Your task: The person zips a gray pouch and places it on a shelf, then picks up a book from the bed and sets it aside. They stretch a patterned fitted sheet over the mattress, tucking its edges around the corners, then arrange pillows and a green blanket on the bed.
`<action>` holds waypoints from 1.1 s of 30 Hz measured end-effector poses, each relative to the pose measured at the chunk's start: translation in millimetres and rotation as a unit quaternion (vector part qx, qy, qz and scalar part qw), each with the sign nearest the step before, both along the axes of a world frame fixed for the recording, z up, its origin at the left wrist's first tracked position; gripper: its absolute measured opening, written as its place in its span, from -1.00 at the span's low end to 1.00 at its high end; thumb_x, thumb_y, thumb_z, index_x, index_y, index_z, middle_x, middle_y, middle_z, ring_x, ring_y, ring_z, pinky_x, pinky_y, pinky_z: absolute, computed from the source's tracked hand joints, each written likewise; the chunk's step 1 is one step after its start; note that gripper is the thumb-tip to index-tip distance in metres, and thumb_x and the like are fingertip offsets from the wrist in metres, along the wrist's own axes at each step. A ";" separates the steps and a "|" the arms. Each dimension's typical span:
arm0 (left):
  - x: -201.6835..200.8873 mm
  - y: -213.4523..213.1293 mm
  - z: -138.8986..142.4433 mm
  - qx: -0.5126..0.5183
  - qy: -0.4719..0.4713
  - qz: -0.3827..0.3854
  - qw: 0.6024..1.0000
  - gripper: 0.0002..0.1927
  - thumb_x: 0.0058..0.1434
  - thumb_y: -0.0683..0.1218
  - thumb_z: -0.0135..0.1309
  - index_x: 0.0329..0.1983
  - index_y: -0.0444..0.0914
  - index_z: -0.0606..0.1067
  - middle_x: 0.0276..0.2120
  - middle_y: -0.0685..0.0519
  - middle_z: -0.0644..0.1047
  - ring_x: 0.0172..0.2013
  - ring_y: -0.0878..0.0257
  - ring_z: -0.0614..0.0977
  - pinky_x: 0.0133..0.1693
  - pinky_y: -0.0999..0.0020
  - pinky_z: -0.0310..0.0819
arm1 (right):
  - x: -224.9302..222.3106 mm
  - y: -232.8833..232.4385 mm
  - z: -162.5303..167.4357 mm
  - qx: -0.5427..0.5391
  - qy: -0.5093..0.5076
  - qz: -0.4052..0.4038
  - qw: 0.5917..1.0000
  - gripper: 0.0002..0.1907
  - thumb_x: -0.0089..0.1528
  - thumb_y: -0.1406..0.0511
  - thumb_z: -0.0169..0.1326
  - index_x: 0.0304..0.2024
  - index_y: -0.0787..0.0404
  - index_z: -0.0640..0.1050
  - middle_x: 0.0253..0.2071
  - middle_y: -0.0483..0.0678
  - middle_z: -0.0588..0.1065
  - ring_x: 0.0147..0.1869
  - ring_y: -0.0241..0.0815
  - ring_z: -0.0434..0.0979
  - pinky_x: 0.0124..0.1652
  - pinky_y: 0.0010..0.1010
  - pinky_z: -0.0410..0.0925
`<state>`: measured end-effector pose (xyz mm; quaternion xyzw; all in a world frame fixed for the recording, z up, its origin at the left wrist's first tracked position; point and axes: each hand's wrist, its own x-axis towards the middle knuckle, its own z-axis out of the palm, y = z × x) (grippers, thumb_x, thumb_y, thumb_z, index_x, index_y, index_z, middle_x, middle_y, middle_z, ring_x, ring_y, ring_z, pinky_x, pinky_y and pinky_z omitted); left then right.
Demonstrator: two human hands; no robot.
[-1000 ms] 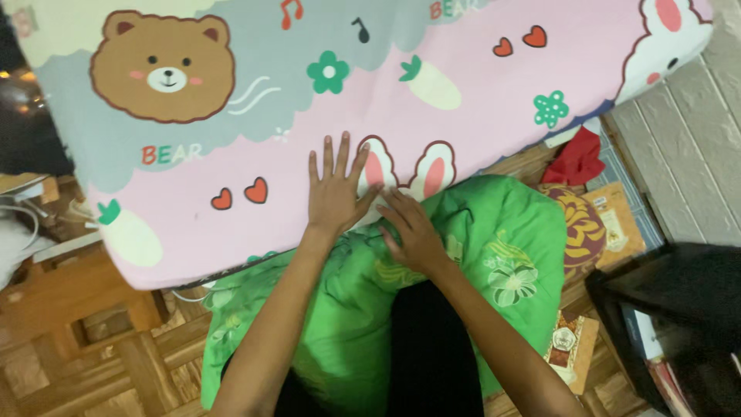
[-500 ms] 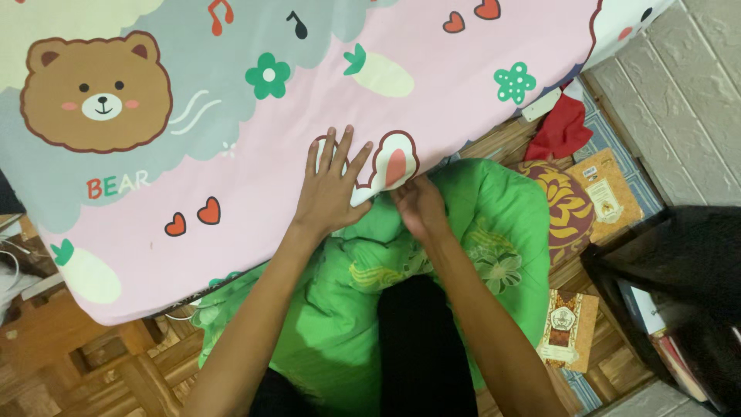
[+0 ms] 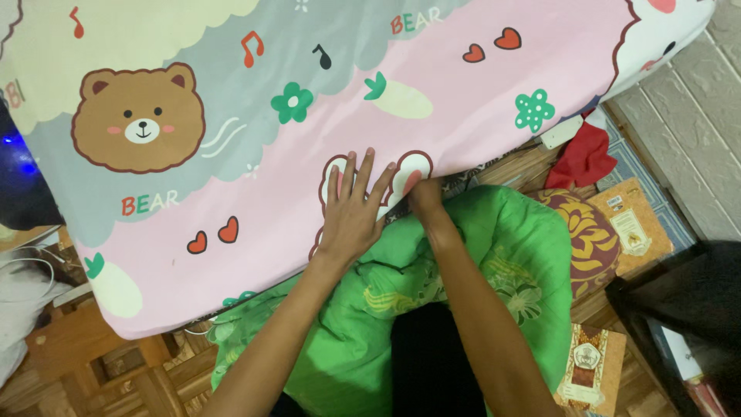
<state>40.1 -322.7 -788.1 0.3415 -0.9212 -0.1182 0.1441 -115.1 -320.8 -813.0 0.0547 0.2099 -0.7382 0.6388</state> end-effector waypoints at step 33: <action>-73.0 0.3 -26.5 0.041 0.020 0.029 0.999 -0.46 0.38 0.22 0.02 0.38 0.01 0.40 0.44 -0.10 0.24 0.42 -0.13 0.22 0.36 -0.27 -0.01 | -153.8 40.4 -42.2 0.170 0.942 0.007 0.288 -0.30 0.42 -0.07 -0.03 0.53 0.01 0.25 0.60 0.25 -0.05 0.65 0.41 -0.20 0.43 0.42 -0.24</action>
